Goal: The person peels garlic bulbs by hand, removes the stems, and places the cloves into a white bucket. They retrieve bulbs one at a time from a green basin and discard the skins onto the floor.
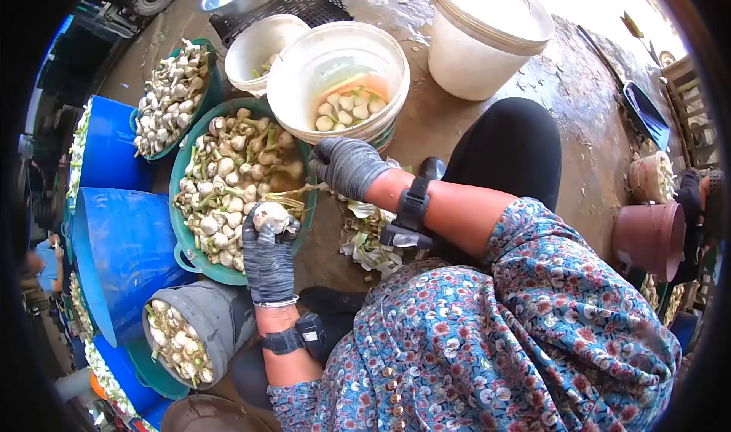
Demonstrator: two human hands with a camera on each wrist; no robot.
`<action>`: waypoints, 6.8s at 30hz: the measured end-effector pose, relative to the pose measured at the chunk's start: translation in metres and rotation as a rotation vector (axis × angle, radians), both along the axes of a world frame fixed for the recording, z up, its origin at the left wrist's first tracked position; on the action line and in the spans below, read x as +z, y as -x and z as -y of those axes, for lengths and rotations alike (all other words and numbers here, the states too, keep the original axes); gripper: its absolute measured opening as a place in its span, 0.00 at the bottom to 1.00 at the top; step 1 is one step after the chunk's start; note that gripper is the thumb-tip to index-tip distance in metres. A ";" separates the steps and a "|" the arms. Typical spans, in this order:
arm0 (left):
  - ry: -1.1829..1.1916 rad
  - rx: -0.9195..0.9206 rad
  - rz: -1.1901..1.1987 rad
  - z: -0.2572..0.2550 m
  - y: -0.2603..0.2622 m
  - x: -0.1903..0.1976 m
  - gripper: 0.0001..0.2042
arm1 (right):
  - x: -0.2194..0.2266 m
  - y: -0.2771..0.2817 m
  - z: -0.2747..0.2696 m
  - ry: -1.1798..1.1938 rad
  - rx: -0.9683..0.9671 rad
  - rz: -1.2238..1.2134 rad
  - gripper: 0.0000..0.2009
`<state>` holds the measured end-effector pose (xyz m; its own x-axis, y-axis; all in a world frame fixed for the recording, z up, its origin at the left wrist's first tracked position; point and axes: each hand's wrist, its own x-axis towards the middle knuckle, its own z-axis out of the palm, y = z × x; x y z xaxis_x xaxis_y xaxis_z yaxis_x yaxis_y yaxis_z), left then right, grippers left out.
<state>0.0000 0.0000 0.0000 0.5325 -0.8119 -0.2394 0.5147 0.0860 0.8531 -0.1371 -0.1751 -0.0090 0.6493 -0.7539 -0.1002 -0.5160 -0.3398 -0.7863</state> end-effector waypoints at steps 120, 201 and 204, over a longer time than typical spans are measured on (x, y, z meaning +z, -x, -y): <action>-0.391 0.389 0.015 -0.023 -0.055 -0.020 0.24 | -0.054 -0.096 -0.041 -0.469 0.368 0.221 0.26; -0.096 -0.242 1.114 0.006 0.006 -0.006 0.32 | -0.017 -0.018 -0.035 -0.472 0.114 0.338 0.14; -0.115 -0.209 1.009 0.004 -0.001 -0.006 0.33 | 0.015 -0.008 -0.020 -0.759 0.349 0.123 0.17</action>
<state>0.0009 -0.0038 -0.0056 0.3794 -0.9117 0.1577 -0.4489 -0.0323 0.8930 -0.1295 -0.1546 0.0062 0.8720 -0.2651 -0.4116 -0.3748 0.1793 -0.9096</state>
